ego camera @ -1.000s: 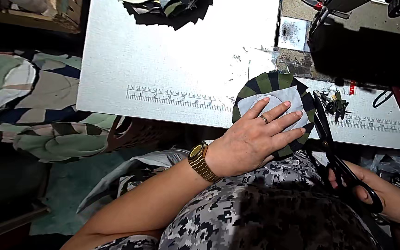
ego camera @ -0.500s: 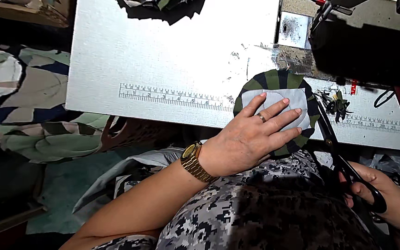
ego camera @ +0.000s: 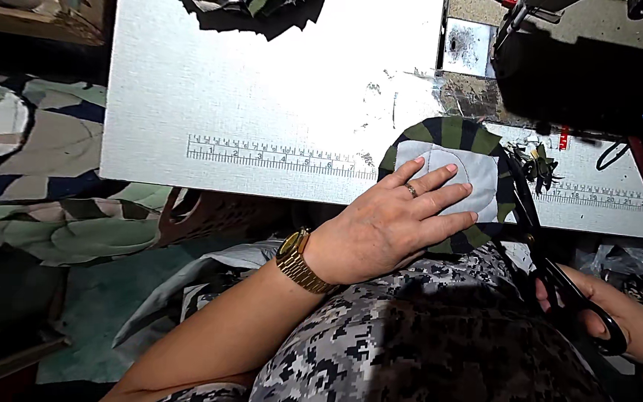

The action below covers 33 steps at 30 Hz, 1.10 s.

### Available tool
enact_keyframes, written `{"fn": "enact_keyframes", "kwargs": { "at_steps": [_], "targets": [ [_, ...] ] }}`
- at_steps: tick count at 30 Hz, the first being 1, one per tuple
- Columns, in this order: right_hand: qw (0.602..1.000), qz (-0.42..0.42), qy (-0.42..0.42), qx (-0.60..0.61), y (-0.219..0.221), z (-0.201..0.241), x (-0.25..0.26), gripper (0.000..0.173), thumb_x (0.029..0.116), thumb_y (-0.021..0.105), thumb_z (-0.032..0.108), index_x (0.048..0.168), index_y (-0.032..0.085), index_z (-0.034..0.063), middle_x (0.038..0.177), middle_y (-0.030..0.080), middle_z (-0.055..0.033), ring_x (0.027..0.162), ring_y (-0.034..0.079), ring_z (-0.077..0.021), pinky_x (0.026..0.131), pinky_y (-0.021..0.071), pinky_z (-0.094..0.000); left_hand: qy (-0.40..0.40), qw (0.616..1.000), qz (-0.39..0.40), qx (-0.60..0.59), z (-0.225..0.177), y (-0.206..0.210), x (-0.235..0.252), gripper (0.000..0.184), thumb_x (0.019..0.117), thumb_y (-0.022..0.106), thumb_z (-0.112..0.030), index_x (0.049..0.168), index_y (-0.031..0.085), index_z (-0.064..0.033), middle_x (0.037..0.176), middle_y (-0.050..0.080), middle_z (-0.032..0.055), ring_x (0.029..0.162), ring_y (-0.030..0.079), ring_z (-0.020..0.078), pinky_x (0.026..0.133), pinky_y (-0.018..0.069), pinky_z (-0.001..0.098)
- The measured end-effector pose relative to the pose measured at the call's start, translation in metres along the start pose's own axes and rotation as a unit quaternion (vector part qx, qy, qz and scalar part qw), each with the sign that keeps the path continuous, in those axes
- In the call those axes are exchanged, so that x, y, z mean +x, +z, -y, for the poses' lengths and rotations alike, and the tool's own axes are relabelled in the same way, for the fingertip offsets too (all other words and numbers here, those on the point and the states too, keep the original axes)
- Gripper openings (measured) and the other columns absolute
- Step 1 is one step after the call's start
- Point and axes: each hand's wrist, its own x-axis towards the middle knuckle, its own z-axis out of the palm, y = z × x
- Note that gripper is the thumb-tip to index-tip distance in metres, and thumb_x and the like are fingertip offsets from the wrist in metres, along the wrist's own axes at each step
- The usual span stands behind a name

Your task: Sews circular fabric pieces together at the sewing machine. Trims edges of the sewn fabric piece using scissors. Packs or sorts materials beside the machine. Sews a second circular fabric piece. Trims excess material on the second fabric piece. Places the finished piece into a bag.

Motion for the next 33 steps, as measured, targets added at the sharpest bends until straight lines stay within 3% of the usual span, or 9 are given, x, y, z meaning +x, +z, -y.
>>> {"fn": "enact_keyframes", "kwargs": {
  "at_steps": [5, 8, 22, 26, 28, 33],
  "targets": [
    [1.0, 0.0, -0.001, 0.013, -0.001, 0.002, 0.008, 0.06, 0.088, 0.056, 0.076, 0.105, 0.062, 0.0183, 0.086, 0.063, 0.0099, 0.079, 0.064, 0.0005, 0.07, 0.055, -0.0177, 0.016, 1.0, 0.01, -0.011, 0.0, 0.001, -0.002, 0.037, 0.0982, 0.055, -0.019, 0.133, 0.069, -0.0162, 0.148, 0.058, 0.0139, 0.145, 0.045, 0.0376, 0.119, 0.031, 0.0659],
    [0.999, -0.019, -0.005, 0.041, 0.002, 0.002, 0.008, 0.052, 0.0896, 0.059, 0.071, 0.102, 0.063, 0.0205, 0.085, 0.062, 0.0107, 0.076, 0.064, 0.0003, 0.066, 0.0561, -0.0177, 0.016, 1.0, 0.01, -0.012, 0.001, 0.002, -0.002, 0.037, 0.0983, 0.055, -0.018, 0.133, 0.069, -0.0164, 0.149, 0.057, 0.0142, 0.145, 0.045, 0.038, 0.118, 0.0303, 0.0667],
    [0.994, -0.105, -0.026, 0.03, 0.02, 0.006, 0.006, 0.04, 0.0946, 0.061, 0.061, 0.093, 0.065, 0.0205, 0.074, 0.06, 0.0125, 0.064, 0.059, 0.0042, 0.057, 0.0503, -0.0123, 0.013, 1.0, 0.011, 0.023, 0.0, 0.004, -0.002, 0.035, 0.0983, 0.056, -0.018, 0.131, 0.069, -0.0155, 0.149, 0.057, 0.0138, 0.145, 0.045, 0.0384, 0.118, 0.0306, 0.0674],
    [0.997, -0.071, 0.001, 0.015, 0.014, 0.005, 0.006, 0.05, 0.0905, 0.06, 0.069, 0.099, 0.063, 0.02, 0.078, 0.06, 0.012, 0.068, 0.059, 0.0047, 0.059, 0.0502, -0.0122, -0.01, 0.998, 0.012, 0.068, -0.006, 0.008, -0.003, 0.038, 0.0996, 0.054, -0.013, 0.135, 0.067, -0.0183, 0.153, 0.053, 0.0138, 0.147, 0.042, 0.0382, 0.118, 0.0303, 0.0663],
    [0.999, -0.041, 0.003, -0.013, 0.011, 0.005, 0.008, 0.059, 0.0892, 0.055, 0.075, 0.104, 0.06, 0.0182, 0.083, 0.058, 0.0119, 0.074, 0.057, 0.0057, 0.063, 0.0469, -0.0114, -0.004, 0.998, 0.01, 0.058, -0.007, 0.009, -0.004, 0.038, 0.1001, 0.053, -0.011, 0.134, 0.068, -0.0191, 0.152, 0.054, 0.0137, 0.147, 0.042, 0.0388, 0.117, 0.0321, 0.066],
    [1.0, -0.009, 0.008, -0.023, 0.006, 0.007, 0.013, 0.066, 0.0868, 0.053, 0.079, 0.108, 0.059, 0.0174, 0.086, 0.06, 0.0109, 0.079, 0.058, 0.004, 0.067, 0.0483, -0.013, 0.014, 0.999, 0.025, 0.037, -0.009, 0.008, -0.006, 0.039, 0.0997, 0.055, -0.01, 0.136, 0.066, -0.0204, 0.154, 0.053, 0.0121, 0.148, 0.042, 0.0378, 0.118, 0.033, 0.0643]
  ]
}}
